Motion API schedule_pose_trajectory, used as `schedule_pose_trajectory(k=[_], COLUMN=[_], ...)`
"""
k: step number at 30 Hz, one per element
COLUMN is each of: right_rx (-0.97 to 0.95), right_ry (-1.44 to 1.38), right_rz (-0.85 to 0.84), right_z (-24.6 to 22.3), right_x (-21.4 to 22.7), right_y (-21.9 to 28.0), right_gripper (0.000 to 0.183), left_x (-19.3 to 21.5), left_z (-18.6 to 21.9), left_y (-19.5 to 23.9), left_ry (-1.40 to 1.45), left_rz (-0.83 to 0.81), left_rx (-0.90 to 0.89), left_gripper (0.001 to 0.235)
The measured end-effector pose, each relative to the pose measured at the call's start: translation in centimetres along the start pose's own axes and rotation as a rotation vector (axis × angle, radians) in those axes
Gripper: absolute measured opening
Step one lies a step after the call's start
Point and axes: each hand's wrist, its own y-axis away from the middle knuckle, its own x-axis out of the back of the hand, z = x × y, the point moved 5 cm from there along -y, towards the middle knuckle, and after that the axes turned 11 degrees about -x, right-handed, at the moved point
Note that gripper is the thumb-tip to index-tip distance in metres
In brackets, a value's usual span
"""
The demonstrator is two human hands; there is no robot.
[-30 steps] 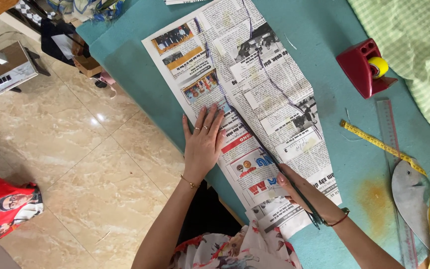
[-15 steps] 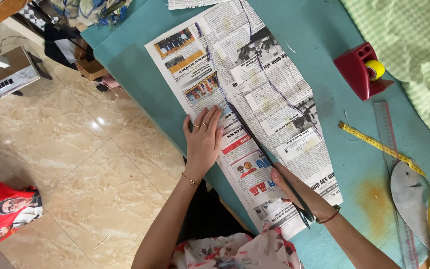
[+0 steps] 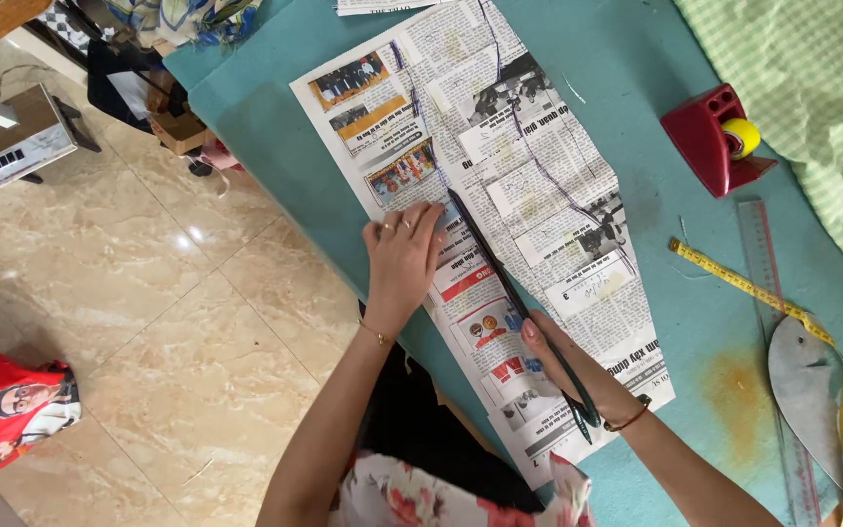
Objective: The person marks a newspaper with a pen and ruler, then uses tape to secure the paper to the table. They proceed to cut the newspaper along the marked lines using scissors, separating the sheet into smaller pieces.
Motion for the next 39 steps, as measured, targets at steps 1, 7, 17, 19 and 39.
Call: schedule_pose_trajectory(k=[1,7,17,19,39], right_rx=[0.0,-0.03,0.011,0.028,0.052], right_ry=[0.001,-0.043,-0.111,-0.147,-0.126], right_rz=[0.002,-0.017,0.002,-0.004,0.017], right_z=[0.3,0.9,-1.7,-2.1,-2.5], right_x=[0.0,-0.3,-1.1,-1.4,-1.3], right_y=[-0.1,-0.3,-0.6,-0.9,-1.5], right_gripper=[0.061,0.062,0.055,0.054,0.058], left_x=[-0.2,0.4,0.7,0.7,2.0], left_z=[-0.7,-2.7,-3.1,-3.1,6.5], left_y=[-0.5,-3.5,-3.5,-3.5,3.5], left_ry=[0.001,-0.091,-0.097,-0.088,0.261], left_rz=[0.001,0.076,0.082,0.079,-0.025], left_rx=[-0.001,-0.104,-0.062,-0.062,-0.181], left_gripper=[0.041,0.045,0.043,0.042,0.089])
